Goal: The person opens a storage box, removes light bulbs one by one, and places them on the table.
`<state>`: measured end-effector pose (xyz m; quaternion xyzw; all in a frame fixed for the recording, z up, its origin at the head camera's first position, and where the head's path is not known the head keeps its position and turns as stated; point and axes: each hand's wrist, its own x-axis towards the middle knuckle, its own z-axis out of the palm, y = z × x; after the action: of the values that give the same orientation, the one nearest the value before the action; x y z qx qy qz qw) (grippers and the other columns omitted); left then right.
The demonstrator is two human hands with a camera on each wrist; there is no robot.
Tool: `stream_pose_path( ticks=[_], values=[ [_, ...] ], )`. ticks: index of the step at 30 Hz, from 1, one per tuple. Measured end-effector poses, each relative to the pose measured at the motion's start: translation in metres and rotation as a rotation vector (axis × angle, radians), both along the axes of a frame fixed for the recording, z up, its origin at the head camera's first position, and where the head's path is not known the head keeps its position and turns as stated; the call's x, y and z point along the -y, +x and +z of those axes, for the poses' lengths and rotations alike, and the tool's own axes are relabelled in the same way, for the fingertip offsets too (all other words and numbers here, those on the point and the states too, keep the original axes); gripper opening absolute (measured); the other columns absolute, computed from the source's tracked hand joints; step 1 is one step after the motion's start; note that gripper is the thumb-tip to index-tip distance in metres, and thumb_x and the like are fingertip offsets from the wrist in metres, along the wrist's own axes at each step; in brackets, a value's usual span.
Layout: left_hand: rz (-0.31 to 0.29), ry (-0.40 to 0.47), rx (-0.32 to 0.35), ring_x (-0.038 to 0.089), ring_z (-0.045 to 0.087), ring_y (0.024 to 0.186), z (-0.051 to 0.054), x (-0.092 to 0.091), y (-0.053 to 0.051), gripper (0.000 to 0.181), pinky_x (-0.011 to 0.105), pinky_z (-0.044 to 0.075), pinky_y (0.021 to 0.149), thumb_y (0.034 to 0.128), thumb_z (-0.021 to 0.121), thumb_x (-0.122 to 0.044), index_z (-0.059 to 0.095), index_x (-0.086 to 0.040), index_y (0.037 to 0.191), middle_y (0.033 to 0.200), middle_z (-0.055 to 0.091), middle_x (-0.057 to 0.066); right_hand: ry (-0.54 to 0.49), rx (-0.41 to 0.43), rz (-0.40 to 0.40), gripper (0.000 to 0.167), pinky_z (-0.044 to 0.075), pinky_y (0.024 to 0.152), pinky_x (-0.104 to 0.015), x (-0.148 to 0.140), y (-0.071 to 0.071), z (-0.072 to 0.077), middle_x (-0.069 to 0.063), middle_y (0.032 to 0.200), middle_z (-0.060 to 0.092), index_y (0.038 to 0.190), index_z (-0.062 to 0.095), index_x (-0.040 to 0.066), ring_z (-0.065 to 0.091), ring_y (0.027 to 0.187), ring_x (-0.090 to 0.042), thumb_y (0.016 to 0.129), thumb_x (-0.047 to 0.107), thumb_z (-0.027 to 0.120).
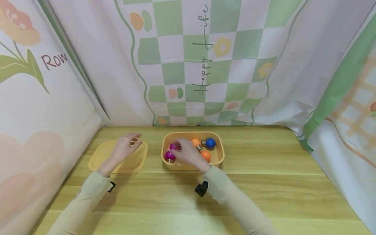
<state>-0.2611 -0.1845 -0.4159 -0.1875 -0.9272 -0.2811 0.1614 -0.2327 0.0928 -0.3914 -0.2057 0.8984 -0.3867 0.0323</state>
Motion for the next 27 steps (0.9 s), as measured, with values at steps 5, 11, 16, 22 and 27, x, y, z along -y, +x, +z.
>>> stream_pose_path(
  ticks=[5,11,16,22,27],
  values=[
    [-0.038,-0.023,-0.020,0.036,0.071,0.091,0.000,-0.016,0.005,0.031,0.041,0.064,0.077,0.0909,0.069,-0.008,0.066,0.009,0.117,0.114,0.069,0.028,0.010,-0.063,-0.003,0.031,0.061,0.087,-0.042,-0.018,-0.005,-0.003,-0.023,0.112,0.070,0.117,0.065,-0.005,0.069,0.098,-0.032,0.094,0.015,0.066],
    [-0.070,-0.026,-0.026,0.034,0.070,0.093,0.001,-0.033,0.011,0.031,0.041,0.063,0.079,0.0898,0.069,-0.008,0.067,0.008,0.116,0.112,0.070,0.026,0.032,-0.090,-0.026,0.030,0.061,0.088,-0.044,-0.040,-0.009,-0.004,-0.025,0.112,0.070,0.116,0.065,-0.006,0.069,0.099,-0.034,0.094,0.014,0.066],
    [-0.103,-0.037,-0.017,0.033,0.069,0.095,-0.002,-0.045,0.015,0.032,0.042,0.062,0.083,0.0896,0.069,-0.008,0.066,0.007,0.118,0.113,0.070,0.024,0.077,-0.101,-0.057,0.029,0.061,0.086,-0.044,-0.056,-0.013,-0.008,-0.022,0.108,0.072,0.114,0.067,-0.005,0.070,0.096,-0.032,0.094,0.015,0.066],
    [-0.135,-0.045,0.000,0.035,0.067,0.107,-0.010,-0.054,0.015,0.035,0.045,0.059,0.095,0.0899,0.070,-0.009,0.064,0.007,0.120,0.116,0.069,0.023,0.155,-0.108,-0.057,0.025,0.059,0.080,-0.041,-0.073,-0.017,-0.011,-0.017,0.100,0.072,0.107,0.069,-0.004,0.067,0.088,-0.026,0.092,0.016,0.067],
    [-0.161,-0.047,0.031,0.035,0.065,0.112,-0.014,-0.060,0.015,0.038,0.045,0.057,0.098,0.0899,0.071,-0.011,0.063,0.006,0.123,0.121,0.067,0.023,0.187,-0.069,-0.016,0.021,0.053,0.070,-0.030,-0.085,-0.023,-0.011,-0.010,0.088,0.071,0.101,0.072,0.000,0.061,0.077,-0.017,0.092,0.018,0.069]
  ],
)
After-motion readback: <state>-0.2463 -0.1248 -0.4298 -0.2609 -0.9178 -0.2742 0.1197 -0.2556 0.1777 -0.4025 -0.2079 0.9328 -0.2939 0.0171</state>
